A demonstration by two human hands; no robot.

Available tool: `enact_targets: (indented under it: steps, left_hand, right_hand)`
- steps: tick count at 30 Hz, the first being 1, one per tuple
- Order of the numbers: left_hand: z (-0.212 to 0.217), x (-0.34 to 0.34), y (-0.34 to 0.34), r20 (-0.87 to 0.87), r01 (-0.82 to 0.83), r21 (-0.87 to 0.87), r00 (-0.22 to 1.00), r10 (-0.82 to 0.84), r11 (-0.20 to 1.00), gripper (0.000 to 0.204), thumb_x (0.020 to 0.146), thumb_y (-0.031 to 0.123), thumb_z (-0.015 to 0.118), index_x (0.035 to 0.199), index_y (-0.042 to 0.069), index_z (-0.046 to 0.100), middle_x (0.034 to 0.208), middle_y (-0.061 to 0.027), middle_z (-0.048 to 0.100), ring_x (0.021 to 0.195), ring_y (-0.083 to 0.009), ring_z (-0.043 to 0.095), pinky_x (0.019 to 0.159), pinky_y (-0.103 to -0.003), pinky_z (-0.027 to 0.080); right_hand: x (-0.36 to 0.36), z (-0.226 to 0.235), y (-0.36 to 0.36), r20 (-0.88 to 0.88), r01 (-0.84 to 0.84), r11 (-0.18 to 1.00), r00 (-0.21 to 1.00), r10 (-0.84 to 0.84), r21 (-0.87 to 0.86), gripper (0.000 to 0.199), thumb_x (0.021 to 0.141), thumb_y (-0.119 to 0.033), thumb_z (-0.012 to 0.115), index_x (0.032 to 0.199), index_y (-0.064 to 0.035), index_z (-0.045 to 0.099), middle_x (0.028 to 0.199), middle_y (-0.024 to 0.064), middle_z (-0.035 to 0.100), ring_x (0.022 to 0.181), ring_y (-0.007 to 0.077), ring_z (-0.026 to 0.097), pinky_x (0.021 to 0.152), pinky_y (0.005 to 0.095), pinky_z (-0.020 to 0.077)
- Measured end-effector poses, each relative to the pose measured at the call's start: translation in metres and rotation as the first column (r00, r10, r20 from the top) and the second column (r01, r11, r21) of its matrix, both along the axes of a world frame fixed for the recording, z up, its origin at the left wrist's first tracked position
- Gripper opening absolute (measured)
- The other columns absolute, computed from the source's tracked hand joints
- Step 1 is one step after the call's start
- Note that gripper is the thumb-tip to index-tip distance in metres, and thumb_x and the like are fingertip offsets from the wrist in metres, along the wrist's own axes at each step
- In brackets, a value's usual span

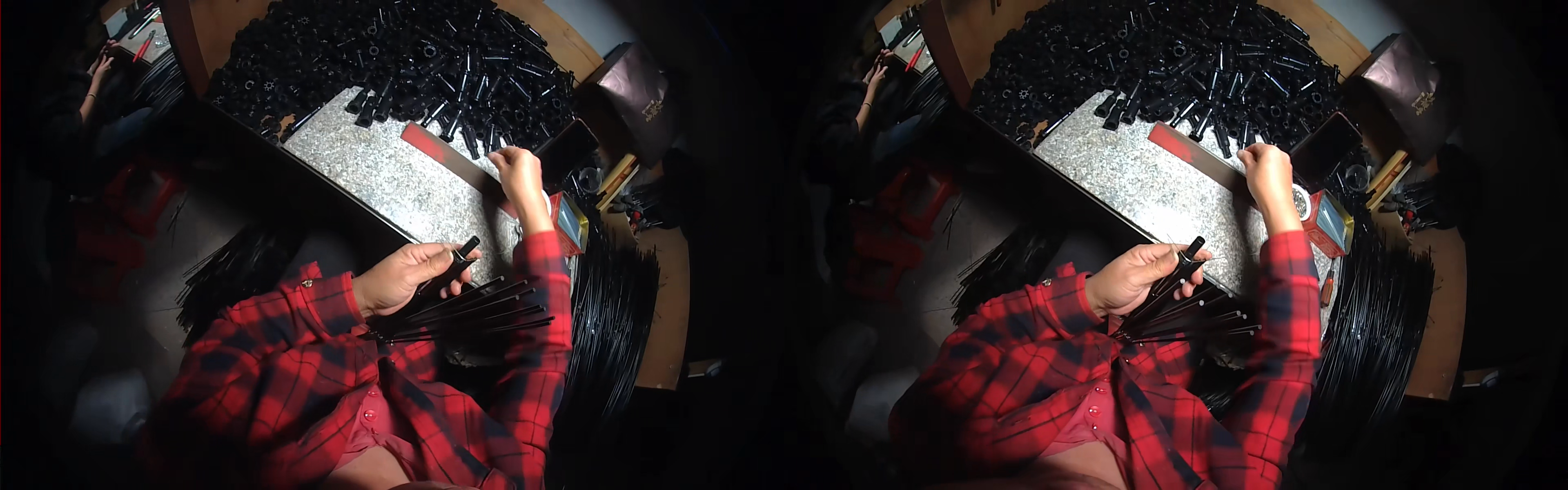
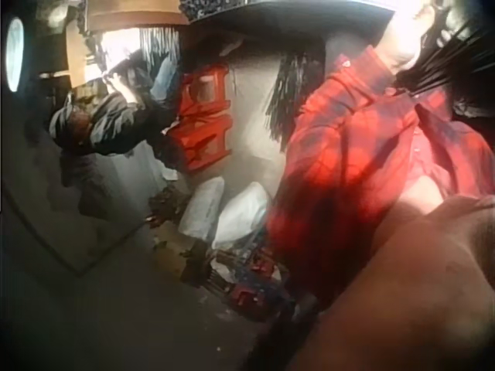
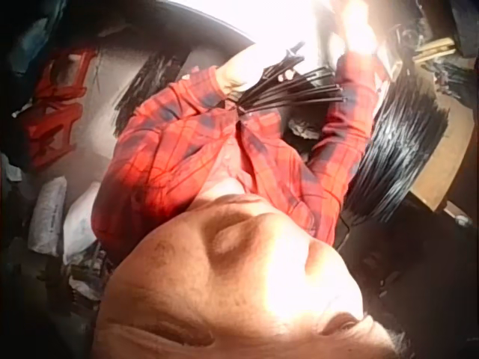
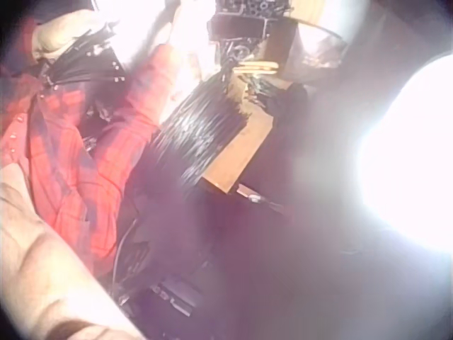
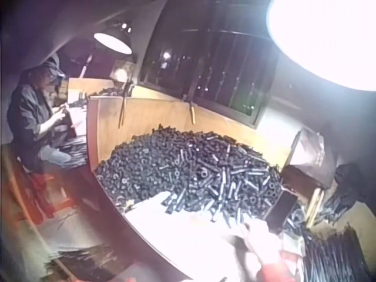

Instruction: Assembling and trimming industrial wire components at a workstation.

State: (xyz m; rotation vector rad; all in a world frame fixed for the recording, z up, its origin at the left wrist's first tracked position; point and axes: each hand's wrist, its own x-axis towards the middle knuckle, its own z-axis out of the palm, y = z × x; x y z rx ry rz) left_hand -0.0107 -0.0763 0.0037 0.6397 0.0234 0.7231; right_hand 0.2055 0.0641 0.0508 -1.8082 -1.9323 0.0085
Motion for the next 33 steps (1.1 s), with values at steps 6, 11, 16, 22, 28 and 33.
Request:
enact_targets:
  steps: [6, 11, 16, 22, 28, 33]
  left_hand:
    - [0.000, -0.003, -0.001, -0.063, -0.062, 0.018, 0.996, 0.063, 0.998, 0.040, 0.098, 0.024, 0.038, 0.129, 0.000, 0.041, 0.101, -0.0047, 0.056, 0.088, -0.0099, 0.054, 0.080, -0.023, 0.045]
    - [-0.002, -0.003, 0.004, -0.068, -0.068, 0.029, 0.995, 0.070, 0.997, 0.040, 0.098, 0.023, 0.039, 0.130, 0.000, 0.040, 0.102, -0.0049, 0.056, 0.088, -0.0092, 0.053, 0.079, -0.023, 0.045]
    - [-0.001, 0.001, 0.004, -0.099, -0.103, 0.039, 0.989, 0.106, 0.994, 0.040, 0.097, 0.024, 0.039, 0.129, 0.000, 0.042, 0.099, -0.0046, 0.057, 0.086, -0.0088, 0.053, 0.078, -0.022, 0.045]
    - [0.001, 0.011, -0.001, -0.148, -0.144, 0.114, 0.976, 0.160, 0.983, 0.041, 0.097, 0.026, 0.040, 0.128, -0.001, 0.044, 0.095, -0.0044, 0.058, 0.084, -0.0086, 0.052, 0.076, -0.023, 0.045]
    - [0.003, 0.012, -0.007, -0.170, -0.184, 0.173, 0.962, 0.214, 0.967, 0.036, 0.097, 0.025, 0.039, 0.119, -0.002, 0.051, 0.094, -0.0044, 0.059, 0.082, -0.0087, 0.053, 0.074, -0.023, 0.046]
    - [0.005, 0.013, -0.011, -0.184, -0.209, 0.220, 0.950, 0.251, 0.953, 0.032, 0.097, 0.024, 0.039, 0.105, -0.002, 0.057, 0.092, -0.0032, 0.059, 0.081, -0.0086, 0.053, 0.073, -0.024, 0.046]
  right_hand:
    - [-0.011, -0.026, 0.038, 0.107, 0.094, 0.988, 0.991, -0.081, -0.126, 0.022, 0.075, -0.023, 0.067, 0.082, -0.0021, 0.067, 0.077, 0.0199, 0.064, 0.074, 0.0337, 0.063, 0.067, 0.0393, 0.0488]
    - [-0.006, -0.011, 0.016, -0.072, 0.047, 0.997, 0.996, -0.052, -0.064, 0.022, 0.077, -0.019, 0.067, 0.085, 0.0011, 0.065, 0.073, 0.0158, 0.064, 0.068, 0.0251, 0.063, 0.064, 0.0332, 0.0490]
    - [-0.002, 0.026, -0.038, -0.551, -0.182, 0.978, 0.829, 0.094, -0.106, 0.016, 0.082, -0.010, 0.063, 0.091, 0.0035, 0.061, 0.075, 0.0060, 0.062, 0.068, 0.0117, 0.059, 0.063, 0.0242, 0.0476]
    - [0.002, 0.078, -0.108, -0.720, -0.382, 0.919, 0.663, 0.203, -0.092, 0.010, 0.082, 0.005, 0.058, 0.091, 0.0017, 0.060, 0.089, 0.0052, 0.059, 0.078, 0.0096, 0.056, 0.071, 0.0222, 0.0473]
    - [-0.005, 0.097, -0.132, -0.578, -0.518, 0.847, 0.730, 0.366, -0.118, 0.010, 0.081, 0.008, 0.057, 0.090, 0.0036, 0.058, 0.096, 0.0086, 0.057, 0.087, 0.0120, 0.055, 0.076, 0.0235, 0.0473]
    - [-0.022, 0.095, -0.143, -0.525, -0.541, 0.831, 0.748, 0.406, -0.127, 0.011, 0.081, 0.008, 0.057, 0.091, 0.0035, 0.056, 0.095, 0.0087, 0.057, 0.090, 0.0134, 0.055, 0.079, 0.0247, 0.0462]
